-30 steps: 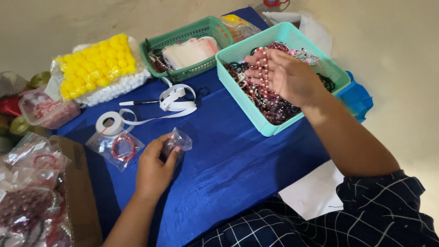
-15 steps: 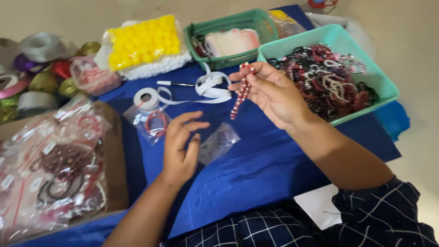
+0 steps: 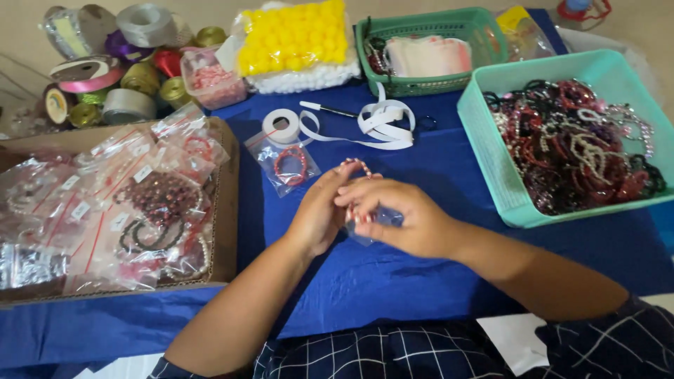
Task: The person places several beaded bracelets and a single red beaded bracelet into small plastic bags by hand at a workstation.
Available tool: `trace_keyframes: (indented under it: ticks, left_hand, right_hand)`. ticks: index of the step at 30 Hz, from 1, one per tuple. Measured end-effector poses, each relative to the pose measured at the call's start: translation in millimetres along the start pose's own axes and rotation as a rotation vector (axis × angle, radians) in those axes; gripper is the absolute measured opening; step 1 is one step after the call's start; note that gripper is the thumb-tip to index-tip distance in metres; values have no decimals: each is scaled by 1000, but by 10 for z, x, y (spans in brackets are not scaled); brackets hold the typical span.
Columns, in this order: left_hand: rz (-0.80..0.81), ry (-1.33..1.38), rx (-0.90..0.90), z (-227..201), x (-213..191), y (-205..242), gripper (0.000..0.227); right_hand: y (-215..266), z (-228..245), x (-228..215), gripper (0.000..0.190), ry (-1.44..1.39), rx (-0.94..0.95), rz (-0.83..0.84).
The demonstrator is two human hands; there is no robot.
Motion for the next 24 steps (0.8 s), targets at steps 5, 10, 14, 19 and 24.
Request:
trace_keyframes:
  ticks: [5, 10, 14, 19, 24]
  left_hand:
    - [-79, 6, 78, -49, -141, -76, 32]
    - [-154, -138, 175, -124, -134, -45, 31]
    - [-38, -382, 427, -181, 9, 58, 38]
    - [53, -870, 601, -383, 435, 357, 54]
    - [251, -1133, 634, -258, 610, 447, 79]
  right_hand:
    - [106, -61, -75, 11, 153, -203, -74]
    - [200, -991, -467, 8, -374, 225, -394]
    - [207, -1196, -498, 24, -804, 432, -562]
    - [210, -1156, -433, 35, -738, 434, -541]
    - [187, -994, -338, 50, -499, 378, -451]
Point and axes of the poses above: each hand's wrist, its own y-axis away from the middle knuckle, its own x-axis out of the palm, z = x × y, the point moved 9 cm from there along -y, towards the middle knuckle, and after that the axes turned 6 degrees about -z, right-handed, at the moved point
